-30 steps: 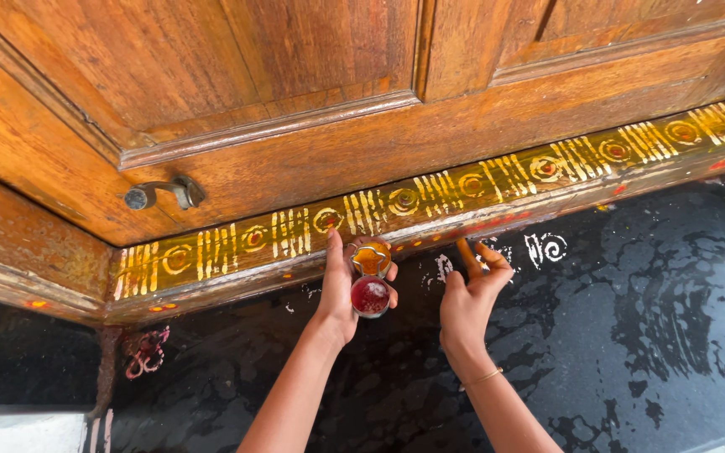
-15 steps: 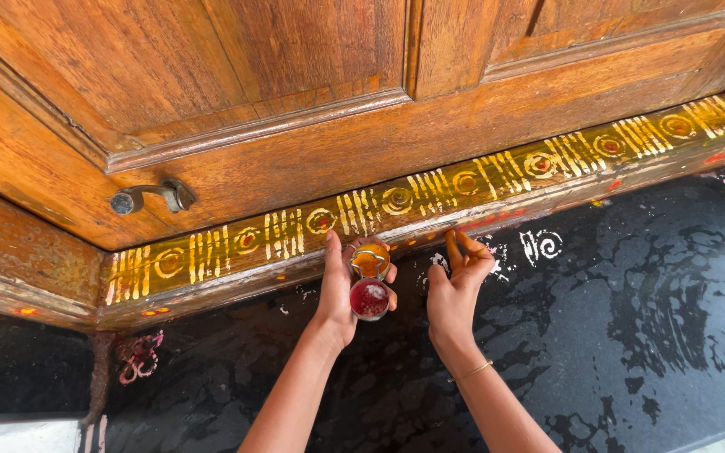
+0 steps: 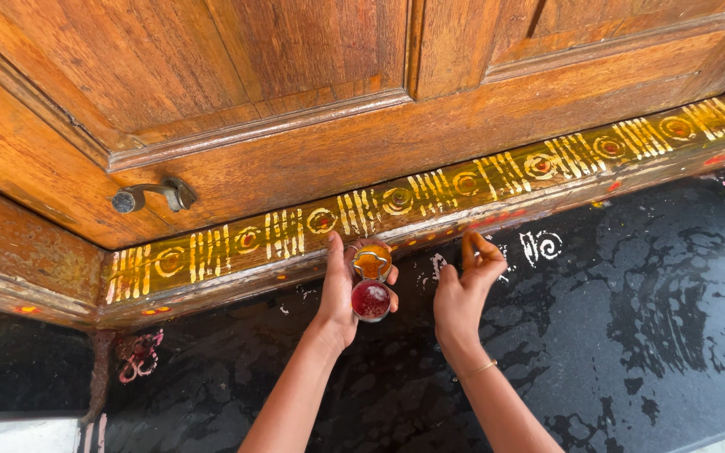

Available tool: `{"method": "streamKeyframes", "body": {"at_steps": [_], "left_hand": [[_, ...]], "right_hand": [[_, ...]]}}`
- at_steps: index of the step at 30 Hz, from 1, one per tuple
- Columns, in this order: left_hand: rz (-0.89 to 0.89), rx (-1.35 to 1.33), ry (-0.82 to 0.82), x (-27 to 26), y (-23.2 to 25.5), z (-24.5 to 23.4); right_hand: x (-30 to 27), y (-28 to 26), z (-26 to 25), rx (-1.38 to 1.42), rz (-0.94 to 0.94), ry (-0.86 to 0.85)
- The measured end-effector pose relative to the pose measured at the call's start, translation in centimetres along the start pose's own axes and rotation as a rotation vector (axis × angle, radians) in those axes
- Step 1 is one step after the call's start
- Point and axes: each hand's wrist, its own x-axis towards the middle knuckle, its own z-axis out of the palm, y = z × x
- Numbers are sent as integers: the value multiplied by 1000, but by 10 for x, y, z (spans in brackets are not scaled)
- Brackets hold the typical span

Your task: The person applies a yellow paste to the bottom edge of a wooden door using their fingers. They hold small containers of colored paste and repeatedly dip their fingers into a larger bucket to retrieve more paste, spreading it along the door's decorative border.

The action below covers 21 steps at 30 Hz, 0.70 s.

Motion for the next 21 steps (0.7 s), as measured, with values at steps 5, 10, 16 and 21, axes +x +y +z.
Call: {"method": "streamKeyframes", "body": {"at_steps": [5, 10, 16, 21], "left_hand": [[-8, 67, -27, 0, -2, 2], [-27, 117, -88, -2, -3, 5], [8, 157, -47, 1, -6, 10], [-1, 148, -18, 0, -8, 12]], "right_hand": [[-21, -32, 5, -20, -220, -41], [-27, -58, 8, -23, -366, -320], [-21, -76, 6, -463, -630, -451], [-20, -76, 3, -416, -527, -514]]}}
